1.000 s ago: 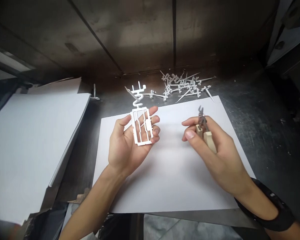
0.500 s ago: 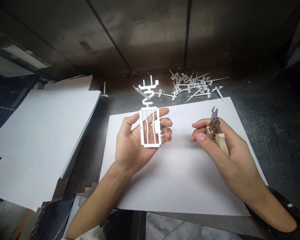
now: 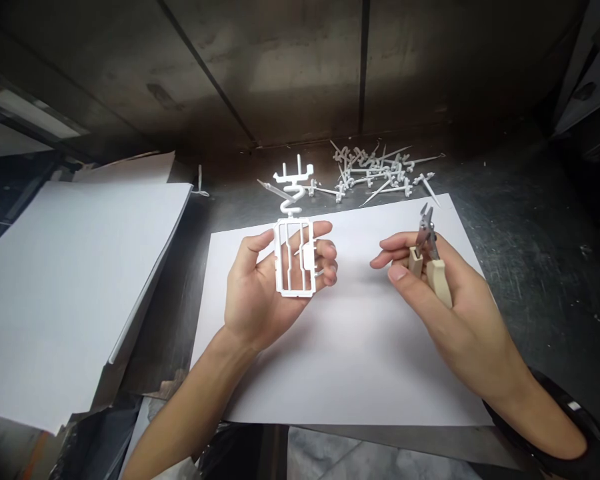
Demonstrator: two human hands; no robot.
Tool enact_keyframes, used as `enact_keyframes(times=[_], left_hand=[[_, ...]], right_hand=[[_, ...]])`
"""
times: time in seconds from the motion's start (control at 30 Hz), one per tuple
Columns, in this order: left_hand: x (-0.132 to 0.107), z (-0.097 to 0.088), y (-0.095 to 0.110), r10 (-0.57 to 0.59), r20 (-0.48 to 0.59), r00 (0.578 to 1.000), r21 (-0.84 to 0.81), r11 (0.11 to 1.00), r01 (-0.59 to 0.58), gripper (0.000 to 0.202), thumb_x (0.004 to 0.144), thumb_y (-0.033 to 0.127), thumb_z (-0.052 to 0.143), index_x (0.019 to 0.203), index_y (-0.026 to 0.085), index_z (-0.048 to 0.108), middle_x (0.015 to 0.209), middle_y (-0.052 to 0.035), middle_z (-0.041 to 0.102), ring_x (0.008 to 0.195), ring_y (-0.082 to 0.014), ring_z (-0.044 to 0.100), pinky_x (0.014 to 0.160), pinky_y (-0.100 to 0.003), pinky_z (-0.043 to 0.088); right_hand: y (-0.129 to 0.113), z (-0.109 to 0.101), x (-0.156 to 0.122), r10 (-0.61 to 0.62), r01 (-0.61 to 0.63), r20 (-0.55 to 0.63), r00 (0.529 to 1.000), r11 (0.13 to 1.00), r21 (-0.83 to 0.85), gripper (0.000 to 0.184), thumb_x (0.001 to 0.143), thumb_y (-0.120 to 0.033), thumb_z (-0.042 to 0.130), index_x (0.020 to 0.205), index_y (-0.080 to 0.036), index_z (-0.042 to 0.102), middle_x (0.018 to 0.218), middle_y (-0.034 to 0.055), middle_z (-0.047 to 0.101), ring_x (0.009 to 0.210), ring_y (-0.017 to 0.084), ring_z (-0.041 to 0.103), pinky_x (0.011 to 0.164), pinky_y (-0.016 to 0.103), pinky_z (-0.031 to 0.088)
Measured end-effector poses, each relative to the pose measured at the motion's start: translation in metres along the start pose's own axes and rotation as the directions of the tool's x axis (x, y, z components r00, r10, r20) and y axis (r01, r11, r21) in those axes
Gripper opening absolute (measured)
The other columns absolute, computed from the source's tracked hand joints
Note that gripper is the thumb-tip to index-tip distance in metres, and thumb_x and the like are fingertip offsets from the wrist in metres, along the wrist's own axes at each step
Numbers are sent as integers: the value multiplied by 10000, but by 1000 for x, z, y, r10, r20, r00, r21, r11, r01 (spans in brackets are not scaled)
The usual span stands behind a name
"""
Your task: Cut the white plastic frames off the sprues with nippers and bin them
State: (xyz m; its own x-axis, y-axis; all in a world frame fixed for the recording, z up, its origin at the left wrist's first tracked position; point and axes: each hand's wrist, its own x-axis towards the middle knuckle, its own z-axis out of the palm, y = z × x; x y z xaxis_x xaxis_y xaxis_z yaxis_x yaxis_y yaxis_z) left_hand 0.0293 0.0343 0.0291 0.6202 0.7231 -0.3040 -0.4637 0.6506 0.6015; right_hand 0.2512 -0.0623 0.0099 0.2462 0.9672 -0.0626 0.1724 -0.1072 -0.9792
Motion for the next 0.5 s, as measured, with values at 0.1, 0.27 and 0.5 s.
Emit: enact_keyframes(times=[0.1,0.27,0.5], left_hand=[[2,2,0,1,-19,1000,31,1000,-1,582,1039,586,460,1209,145,799,1114,-144,778,885,-233,701,848,-346,570],[3,10,0,6,-116,993,103,995,6,377,980,529,719,1160,198,717,981,-30,663,734,-133,649,643,-248,503],[-17,29,3,89,-37,995,547,835,-54,270,1052,373,732,1156,221,534,1175,-60,783,799,-110,672,718,-240,475]], right_hand=[[0,0,1,-6,6,8,1000,1000,7,245,1095,-465,751,1303,-338,719,1305,44,714,1277,381,635,1067,485,475],[0,1,4,-30,30,27,999,999,30,189,1112,-473,735,1200,-306,737,1201,51,703,1207,347,635,1001,441,453],[0,-4,4,-85,74,98,992,991,113,304,1171,-510,632,1045,-246,714,1010,48,640,951,260,623,881,380,494]])
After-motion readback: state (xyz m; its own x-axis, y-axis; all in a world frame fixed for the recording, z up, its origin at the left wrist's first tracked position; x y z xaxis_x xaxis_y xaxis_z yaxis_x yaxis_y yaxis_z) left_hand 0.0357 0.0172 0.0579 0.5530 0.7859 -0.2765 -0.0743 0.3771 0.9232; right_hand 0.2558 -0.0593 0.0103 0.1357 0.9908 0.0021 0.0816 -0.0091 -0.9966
